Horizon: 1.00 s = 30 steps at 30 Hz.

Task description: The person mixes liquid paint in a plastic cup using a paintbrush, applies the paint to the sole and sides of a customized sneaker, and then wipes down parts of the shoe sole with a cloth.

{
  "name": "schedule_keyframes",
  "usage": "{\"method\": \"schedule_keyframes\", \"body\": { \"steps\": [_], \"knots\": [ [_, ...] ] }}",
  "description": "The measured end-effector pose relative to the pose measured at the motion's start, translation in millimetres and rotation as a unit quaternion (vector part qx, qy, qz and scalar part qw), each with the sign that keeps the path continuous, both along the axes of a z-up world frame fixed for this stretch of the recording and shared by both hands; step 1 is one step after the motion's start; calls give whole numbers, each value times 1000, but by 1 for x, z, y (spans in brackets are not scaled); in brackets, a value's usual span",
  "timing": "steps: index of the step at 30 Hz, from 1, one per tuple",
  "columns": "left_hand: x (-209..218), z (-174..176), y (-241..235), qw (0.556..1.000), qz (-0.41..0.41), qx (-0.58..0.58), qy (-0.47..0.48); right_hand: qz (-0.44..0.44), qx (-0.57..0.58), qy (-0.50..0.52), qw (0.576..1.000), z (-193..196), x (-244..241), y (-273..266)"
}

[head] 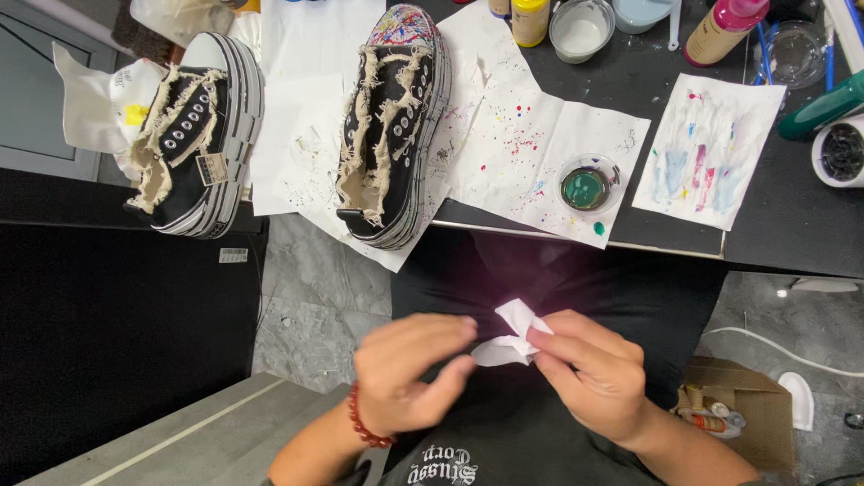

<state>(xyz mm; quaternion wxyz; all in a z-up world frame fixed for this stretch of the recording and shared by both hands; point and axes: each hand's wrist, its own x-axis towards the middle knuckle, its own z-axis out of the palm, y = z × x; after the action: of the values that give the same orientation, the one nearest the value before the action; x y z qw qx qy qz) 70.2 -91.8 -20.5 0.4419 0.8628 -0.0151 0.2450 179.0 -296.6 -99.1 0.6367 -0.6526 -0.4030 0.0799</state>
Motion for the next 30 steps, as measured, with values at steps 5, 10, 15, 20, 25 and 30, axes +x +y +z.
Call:
{"method": "schedule_keyframes", "body": {
  "steps": [5,10,15,20,25,30],
  "knots": [
    [47,42,75,969,190,152,38,3,-1,61,998,2,-1,4],
    [117,21,119,905,150,242,317,1,42,40,998,13,-2,16],
    [115,7,140,942,140,47,301,18,48,100,994,19,2,17],
    [91,8,157,953,131,-156,223,35,7,85,996,19,7,20],
    [65,13,168,958,127,-233,111,44,0,69,997,22,4,22],
    [37,2,140,931,148,-328,63,38,6,83,996,24,5,17]
  ]
}}
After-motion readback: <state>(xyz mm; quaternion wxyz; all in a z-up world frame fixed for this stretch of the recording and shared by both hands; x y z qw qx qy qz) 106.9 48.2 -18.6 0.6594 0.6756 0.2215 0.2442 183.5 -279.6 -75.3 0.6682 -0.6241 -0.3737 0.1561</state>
